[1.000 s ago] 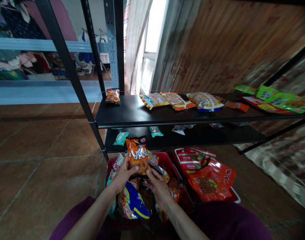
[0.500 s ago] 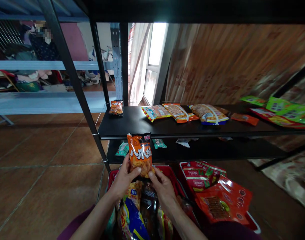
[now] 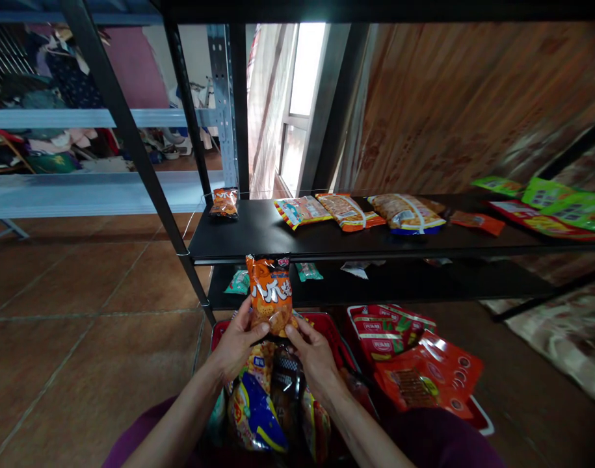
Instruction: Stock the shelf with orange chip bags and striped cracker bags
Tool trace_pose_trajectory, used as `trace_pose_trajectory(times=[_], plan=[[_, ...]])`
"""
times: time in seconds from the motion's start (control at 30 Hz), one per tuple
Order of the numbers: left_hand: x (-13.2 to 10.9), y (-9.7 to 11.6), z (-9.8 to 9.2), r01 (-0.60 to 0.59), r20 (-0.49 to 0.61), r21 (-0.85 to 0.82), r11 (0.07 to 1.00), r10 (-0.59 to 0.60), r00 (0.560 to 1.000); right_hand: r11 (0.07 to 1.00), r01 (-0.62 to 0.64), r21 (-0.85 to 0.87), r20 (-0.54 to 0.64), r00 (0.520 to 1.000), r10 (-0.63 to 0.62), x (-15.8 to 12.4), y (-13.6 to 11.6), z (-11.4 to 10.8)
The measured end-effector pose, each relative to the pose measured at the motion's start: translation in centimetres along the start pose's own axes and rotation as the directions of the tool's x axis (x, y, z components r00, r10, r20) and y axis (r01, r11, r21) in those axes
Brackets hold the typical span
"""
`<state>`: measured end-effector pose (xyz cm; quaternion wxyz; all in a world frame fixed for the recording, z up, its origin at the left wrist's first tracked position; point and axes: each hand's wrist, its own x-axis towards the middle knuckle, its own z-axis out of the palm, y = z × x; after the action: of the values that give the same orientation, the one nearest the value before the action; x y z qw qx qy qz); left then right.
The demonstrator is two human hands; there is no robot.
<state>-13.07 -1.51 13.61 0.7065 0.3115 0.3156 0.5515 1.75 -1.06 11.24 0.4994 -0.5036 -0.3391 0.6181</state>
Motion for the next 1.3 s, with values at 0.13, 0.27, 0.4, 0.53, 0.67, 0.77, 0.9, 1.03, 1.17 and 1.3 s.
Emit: trace_pose_trajectory(times=[0.13,0.27,0.4,0.53,0.67,0.77,0.9,1.03,1.17,1.3], plan=[[0.0,0.1,0.0,0.039,-0.037,-0.024,0.999,-0.04,0.999,0.999,0.024,-0.049,0.031,0.999,-0.022,-0.2,-0.2,-0.1],[1.2,2.4,0.2,0.036,-0.13,-0.004,0.999,-0.036,0.991,0.993,0.104,-0.054,0.09,0.991,-0.099,1.1,-2.2,1.3],[4.3,6.5,0.2,-0.074,-0.213,0.127,0.989,0.1,0.972,0.972,0.224,-0.067,0.161,0.964,-0.211,4.7,-5.3,4.4],[8.0,10.4,-0.6,-0.224,-0.217,0.203,0.953,0.267,0.939,0.945,0.325,-0.046,0.237,0.922,-0.306,9.0,-8.2,8.0],[10.1,12.3,-1.9,-0.234,-0.223,0.203,0.951,0.278,0.935,0.97,0.241,0.031,0.257,0.936,-0.241,11.4,-9.3,10.1],[10.3,12.3,-2.7,-0.212,-0.178,0.136,0.968,0.234,0.956,0.976,0.207,0.064,0.256,0.942,-0.217,12.0,-9.0,10.1],[10.0,11.3,-3.6,-0.185,-0.165,0.072,0.98,0.195,0.967,0.984,0.171,0.054,0.277,0.944,-0.179,12.1,-8.3,9.3],[10.0,10.1,-4.2,-0.2,-0.139,0.044,0.979,0.204,0.969,0.987,0.153,0.046,0.267,0.95,-0.16,12.0,-7.6,8.5],[9.7,9.5,-4.0,-0.227,-0.061,0.056,0.972,0.23,0.971,0.983,0.182,-0.003,0.281,0.944,-0.174,11.3,-7.6,8.2],[9.2,9.4,-3.1,-0.239,-0.041,0.102,0.966,0.244,0.969,0.97,0.242,0.0,0.324,0.918,-0.229,10.4,-7.8,8.2]])
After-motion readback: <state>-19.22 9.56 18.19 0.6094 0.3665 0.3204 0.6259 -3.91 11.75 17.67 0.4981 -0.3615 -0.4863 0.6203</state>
